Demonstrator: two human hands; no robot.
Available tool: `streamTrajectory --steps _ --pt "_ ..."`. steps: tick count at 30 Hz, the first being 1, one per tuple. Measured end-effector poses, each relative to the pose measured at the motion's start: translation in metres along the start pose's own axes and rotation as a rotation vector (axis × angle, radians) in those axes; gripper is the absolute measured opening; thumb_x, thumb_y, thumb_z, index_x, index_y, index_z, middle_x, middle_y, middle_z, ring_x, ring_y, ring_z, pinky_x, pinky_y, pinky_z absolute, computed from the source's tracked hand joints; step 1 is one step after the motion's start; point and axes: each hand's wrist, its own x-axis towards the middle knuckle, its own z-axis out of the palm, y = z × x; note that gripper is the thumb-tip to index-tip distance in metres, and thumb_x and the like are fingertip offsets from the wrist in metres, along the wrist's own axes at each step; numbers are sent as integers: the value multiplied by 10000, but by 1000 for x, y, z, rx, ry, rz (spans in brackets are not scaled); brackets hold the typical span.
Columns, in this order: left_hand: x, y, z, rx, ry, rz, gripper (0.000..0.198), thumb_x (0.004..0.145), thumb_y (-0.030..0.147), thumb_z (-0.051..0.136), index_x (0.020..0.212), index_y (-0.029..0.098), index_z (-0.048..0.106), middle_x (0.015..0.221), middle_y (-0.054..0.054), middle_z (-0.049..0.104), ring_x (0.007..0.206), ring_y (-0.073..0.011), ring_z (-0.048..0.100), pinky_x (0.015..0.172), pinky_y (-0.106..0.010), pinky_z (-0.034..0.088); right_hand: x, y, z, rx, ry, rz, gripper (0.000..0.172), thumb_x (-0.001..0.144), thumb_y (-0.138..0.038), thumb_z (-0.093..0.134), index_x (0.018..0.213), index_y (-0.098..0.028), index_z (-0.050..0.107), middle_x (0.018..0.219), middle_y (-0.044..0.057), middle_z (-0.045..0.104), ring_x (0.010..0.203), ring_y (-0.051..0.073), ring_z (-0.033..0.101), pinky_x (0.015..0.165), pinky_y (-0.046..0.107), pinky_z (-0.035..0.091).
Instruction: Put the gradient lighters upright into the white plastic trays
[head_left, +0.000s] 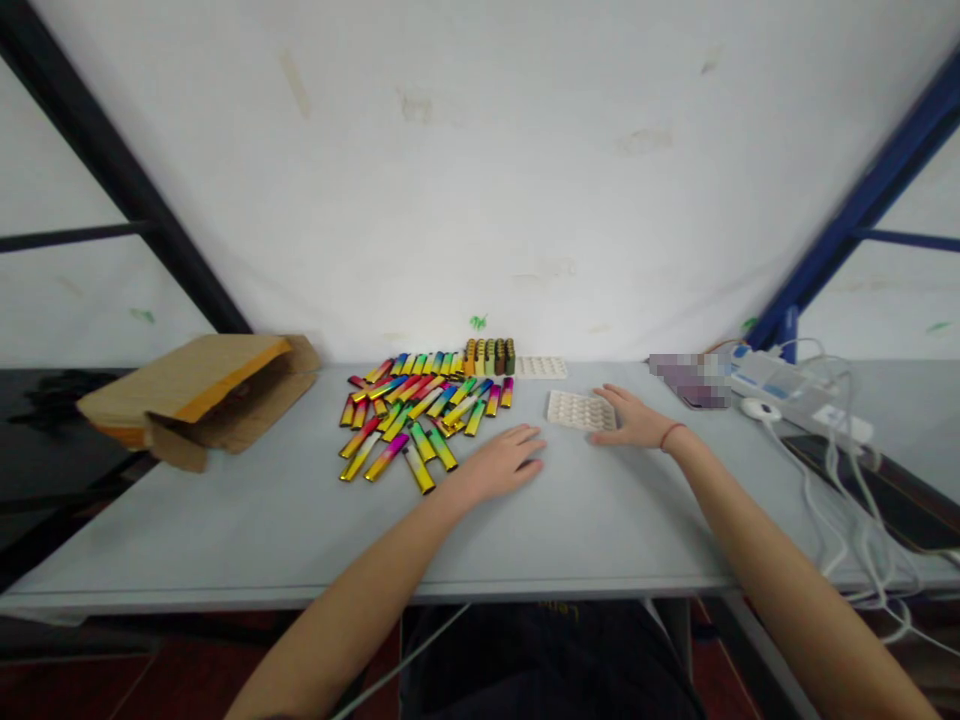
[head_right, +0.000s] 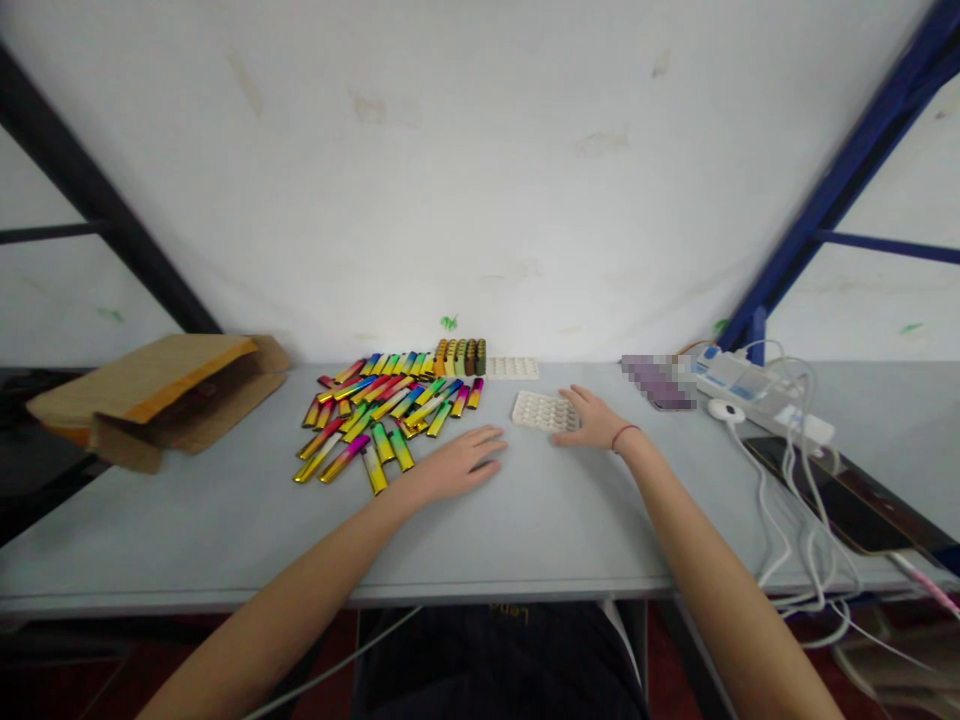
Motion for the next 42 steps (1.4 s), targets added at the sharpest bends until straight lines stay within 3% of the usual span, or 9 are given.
streamTrajectory --steps 3,8,11,14,17,20,32,36,42 --pt "0 0 0 -16 14 8 418 993 349 461 1324 150 621 1510 -151 511 1417 -259 460 1192 -427 365 7 2 2 56 -73 40 758 696 -545 777 1304 -129 601 1302 197 644 1192 353 625 1034 482 496" --pt "1 4 -4 -29 29 43 390 975 318 488 1290 145 640 1455 -155 564 1369 -266 509 1172 -426 385 -3 -4 10 148 -17 -103 675 690 -525 774 1234 -157 621 1255 162 651 1176 321 617 1045 471 477" --pt "0 4 -16 -15 25 44 314 968 292 494 1172 171 701 1278 -115 687 1210 -245 616 1084 -390 459 -9 -5 12 186 -27 -136 663 690 -513 774 1235 -173 614 1259 152 642 1170 314 616 1045 469 474" --pt "-4 -2 -35 111 148 -143 295 975 268 463 1078 186 727 1079 -99 737 1058 -246 651 991 -397 488 -11 -4 13 192 -31 -145 663 689 -518 773 1241 -186 613 1281 147 633 1192 320 607 1061 476 462" --pt "-11 -11 -53 313 332 -478 340 990 269 418 1113 182 723 1114 -135 708 1095 -290 611 973 -446 467 -11 -3 13 185 -35 -134 684 692 -536 765 1256 -181 608 1309 156 619 1226 330 590 1076 492 451" --pt "-17 -16 -61 420 327 -684 357 982 347 452 1147 169 715 1193 -173 669 1147 -344 578 927 -479 474 -11 -4 13 181 -48 -125 700 701 -541 756 1270 -166 594 1330 176 604 1250 342 573 1086 513 438" --pt "-14 -19 -56 434 213 -753 368 987 200 355 1025 141 716 1056 -185 722 1080 -314 650 904 -441 474 -14 -11 10 179 -60 -138 643 725 -499 753 1259 -181 591 1259 147 644 1153 305 622 1024 469 489" --pt "-11 -25 -54 220 358 -718 347 997 198 325 974 132 664 960 -166 717 987 -276 677 861 -384 493 -16 -16 8 173 -72 -111 641 737 -492 741 1261 -158 584 1264 163 631 1153 310 615 1026 470 484" --pt "2 -29 -41 -786 621 -690 256 1019 342 332 899 203 512 657 19 584 539 -126 546 536 -228 414 -19 -21 9 155 -64 -87 627 746 -506 729 1256 -171 583 1242 157 642 1135 314 619 999 472 494"
